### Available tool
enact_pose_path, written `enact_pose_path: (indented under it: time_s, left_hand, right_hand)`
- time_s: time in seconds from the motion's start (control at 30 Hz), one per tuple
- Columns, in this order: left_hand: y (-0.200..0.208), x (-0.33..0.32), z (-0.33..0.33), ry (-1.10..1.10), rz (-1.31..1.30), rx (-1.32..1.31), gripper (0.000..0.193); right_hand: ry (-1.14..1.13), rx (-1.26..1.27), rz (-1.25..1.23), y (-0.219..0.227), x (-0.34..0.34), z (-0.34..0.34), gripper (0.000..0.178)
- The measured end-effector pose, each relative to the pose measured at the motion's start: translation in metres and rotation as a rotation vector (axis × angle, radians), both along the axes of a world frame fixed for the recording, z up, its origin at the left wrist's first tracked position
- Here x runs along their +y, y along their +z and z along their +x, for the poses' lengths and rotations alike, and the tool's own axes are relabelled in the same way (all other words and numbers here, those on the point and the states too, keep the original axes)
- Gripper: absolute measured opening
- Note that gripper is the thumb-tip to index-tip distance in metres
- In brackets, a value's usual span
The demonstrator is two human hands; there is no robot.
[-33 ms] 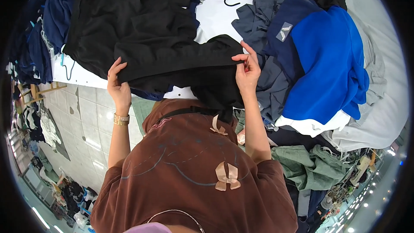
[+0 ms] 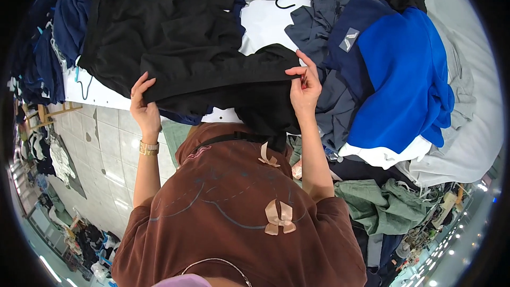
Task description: Trimming excess loose threads from various textile garments using handheld thread snips.
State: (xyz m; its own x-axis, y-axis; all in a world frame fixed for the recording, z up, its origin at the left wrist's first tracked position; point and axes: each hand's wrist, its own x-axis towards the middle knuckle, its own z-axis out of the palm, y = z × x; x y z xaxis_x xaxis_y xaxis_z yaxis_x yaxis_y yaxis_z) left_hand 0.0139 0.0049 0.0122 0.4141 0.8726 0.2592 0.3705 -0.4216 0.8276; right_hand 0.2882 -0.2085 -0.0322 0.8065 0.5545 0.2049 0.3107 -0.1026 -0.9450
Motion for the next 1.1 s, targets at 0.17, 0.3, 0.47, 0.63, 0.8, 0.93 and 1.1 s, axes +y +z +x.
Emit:
enact_pose_path:
  time_s: [0.17,0.3,0.47,0.63,0.8,0.93,1.1]
  left_hand:
    - [0.01,0.007,-0.004,-0.019,0.032,-0.031,0.046]
    - [0.034,0.022,0.015,-0.129,-0.126,-0.183,0.049]
    - [0.089,0.055,0.028,-0.232,0.389,0.198,0.045]
    - [0.11,0.077,0.037,-0.355,-0.295,-0.182,0.017]
    - [0.103,0.095,0.055,-0.338,-0.615,-0.382,0.03]
    - [0.11,0.102,0.061,-0.309,-0.739,-0.447,0.034]
    - [0.112,0.11,0.061,-0.275,-0.726,-0.419,0.038]
  right_hand:
    - [0.0,0.063,0.118,0.02,0.007,0.001,0.022]
    - [0.092,0.476,0.213,0.034,0.025,0.03,0.012]
    - [0.317,0.602,-0.102,0.104,0.038,0.086,0.011]
    - [0.264,0.614,0.019,0.131,0.065,0.111,0.029]
    - [0.602,0.733,0.16,0.126,0.08,0.13,0.045]
    - [0.722,0.729,0.234,0.125,0.084,0.14,0.049]
    - [0.699,0.702,0.211,0.15,0.092,0.134,0.044]
